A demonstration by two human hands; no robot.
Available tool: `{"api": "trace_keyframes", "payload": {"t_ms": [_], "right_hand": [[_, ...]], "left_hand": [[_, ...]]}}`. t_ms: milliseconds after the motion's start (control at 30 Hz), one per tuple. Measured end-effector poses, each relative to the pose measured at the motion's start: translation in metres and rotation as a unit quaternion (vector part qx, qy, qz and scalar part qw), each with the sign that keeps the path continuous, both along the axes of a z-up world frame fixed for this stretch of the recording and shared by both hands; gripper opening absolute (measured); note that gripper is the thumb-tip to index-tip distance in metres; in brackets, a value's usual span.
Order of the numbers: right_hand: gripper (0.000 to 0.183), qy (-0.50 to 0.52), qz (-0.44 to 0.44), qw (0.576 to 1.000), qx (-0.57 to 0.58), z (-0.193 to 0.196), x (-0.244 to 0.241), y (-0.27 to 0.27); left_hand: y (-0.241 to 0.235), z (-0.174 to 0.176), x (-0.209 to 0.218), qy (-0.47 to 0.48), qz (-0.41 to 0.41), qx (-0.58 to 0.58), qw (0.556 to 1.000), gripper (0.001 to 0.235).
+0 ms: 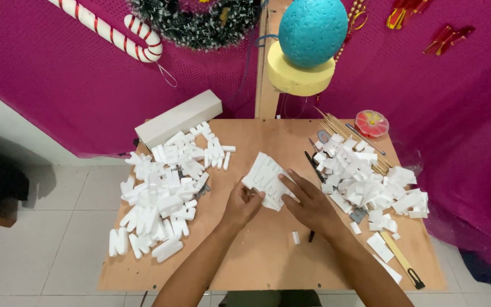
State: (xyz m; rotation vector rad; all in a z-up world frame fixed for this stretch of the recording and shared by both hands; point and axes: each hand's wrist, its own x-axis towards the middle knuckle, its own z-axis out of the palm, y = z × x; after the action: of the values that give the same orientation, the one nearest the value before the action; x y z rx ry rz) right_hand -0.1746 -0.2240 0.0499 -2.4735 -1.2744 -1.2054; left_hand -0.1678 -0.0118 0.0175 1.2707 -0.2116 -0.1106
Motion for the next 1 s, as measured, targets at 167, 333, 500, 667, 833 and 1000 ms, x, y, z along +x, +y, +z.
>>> {"api": "trace_keyframes", "payload": {"t_ms": [167,333,500,667,833,1000], "right_hand": [[0.022,0.034,0.011,0.998,0.044,-0.009,0.001,-0.003],[0.023,0.181,0.035,0.973,0.139,-0.017,-0.013,0.000],[0.024,0.206,-0.022,0.955,0.211,-0.017,-0.020,0.013],[0.017,0.176,-0.017,0.956,0.232,-0.017,-0.019,0.011],[0.016,0.092,0.004,0.967,0.238,-0.015,-0.017,0.003],[0.012,0.124,0.063,0.930,0.341,-0.026,-0.013,-0.016]], "left_hand": [[-0.003,0.000,0.003,-0.019,-0.013,-0.021,1.000,0.033],[-0.003,-0.012,0.005,-0.014,-0.006,-0.041,0.999,0.031],[-0.011,0.007,-0.002,-0.005,-0.016,-0.057,0.998,0.031],[-0.011,0.013,-0.005,-0.003,-0.014,-0.036,0.999,0.035],[-0.012,0.022,-0.007,0.019,-0.006,-0.042,0.999,0.036],[-0.013,0.012,-0.004,0.044,0.010,-0.045,0.998,0.035]]}}
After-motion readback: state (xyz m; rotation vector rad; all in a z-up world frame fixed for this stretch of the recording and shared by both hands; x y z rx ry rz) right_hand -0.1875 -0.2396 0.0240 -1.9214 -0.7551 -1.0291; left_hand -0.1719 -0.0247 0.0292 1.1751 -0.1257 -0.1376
